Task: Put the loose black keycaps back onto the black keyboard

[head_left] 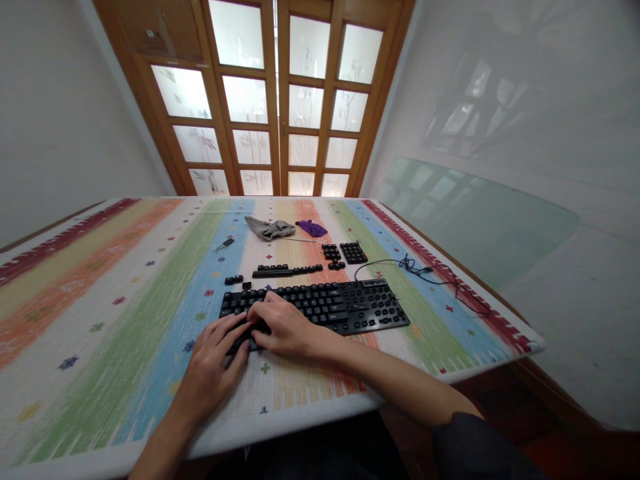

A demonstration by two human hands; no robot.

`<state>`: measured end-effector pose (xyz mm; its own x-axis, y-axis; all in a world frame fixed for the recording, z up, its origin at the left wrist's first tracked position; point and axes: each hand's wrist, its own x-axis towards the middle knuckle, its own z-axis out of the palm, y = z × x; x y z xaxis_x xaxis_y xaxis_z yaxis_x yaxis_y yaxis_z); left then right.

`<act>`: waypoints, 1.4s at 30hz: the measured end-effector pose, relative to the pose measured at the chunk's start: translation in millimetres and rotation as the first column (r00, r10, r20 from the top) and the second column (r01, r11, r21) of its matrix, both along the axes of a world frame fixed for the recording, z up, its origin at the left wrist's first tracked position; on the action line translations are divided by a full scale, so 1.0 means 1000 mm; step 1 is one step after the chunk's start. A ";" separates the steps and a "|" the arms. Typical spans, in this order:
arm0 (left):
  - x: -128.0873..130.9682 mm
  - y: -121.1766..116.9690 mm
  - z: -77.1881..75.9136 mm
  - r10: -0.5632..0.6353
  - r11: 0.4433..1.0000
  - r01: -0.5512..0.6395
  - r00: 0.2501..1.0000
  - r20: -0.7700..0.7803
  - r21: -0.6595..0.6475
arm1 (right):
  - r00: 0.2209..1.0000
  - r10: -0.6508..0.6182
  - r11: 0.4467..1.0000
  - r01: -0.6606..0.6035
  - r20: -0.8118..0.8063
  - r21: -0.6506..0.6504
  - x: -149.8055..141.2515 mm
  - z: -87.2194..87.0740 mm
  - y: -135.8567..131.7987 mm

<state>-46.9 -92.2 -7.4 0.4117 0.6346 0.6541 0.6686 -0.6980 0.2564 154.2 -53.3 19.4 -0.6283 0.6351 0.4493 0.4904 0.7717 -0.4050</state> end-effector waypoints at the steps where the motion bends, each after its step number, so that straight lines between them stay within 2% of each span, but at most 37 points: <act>1: 0.000 0.000 0.000 0.002 1.000 -0.002 1.000 0.005 -0.006 | 1.000 0.001 1.000 -0.001 -0.002 -0.003 0.000 0.000 0.000; 11: 0.003 0.003 0.001 0.029 0.999 -0.030 0.999 0.030 0.017 | 0.998 0.060 0.998 -0.060 -0.013 -0.025 0.003 0.002 0.001; 24: 0.004 0.002 0.004 0.044 0.999 -0.044 0.998 0.054 -0.003 | 0.998 0.030 0.999 -0.031 -0.056 -0.030 0.005 0.000 -0.001; 30: 0.004 0.003 0.003 0.032 0.999 -0.033 0.998 0.056 0.011 | 0.994 0.068 0.998 -0.069 -0.084 -0.008 0.005 0.000 -0.001; 35: 0.004 0.003 0.002 0.028 0.999 -0.028 0.999 0.042 0.014 | 0.995 0.094 0.995 -0.093 -0.023 0.029 0.005 -0.002 0.003; 42: 0.004 0.004 0.000 0.032 0.999 -0.033 0.999 0.036 0.041 | 0.998 0.051 0.998 -0.053 0.045 0.028 0.007 0.001 0.001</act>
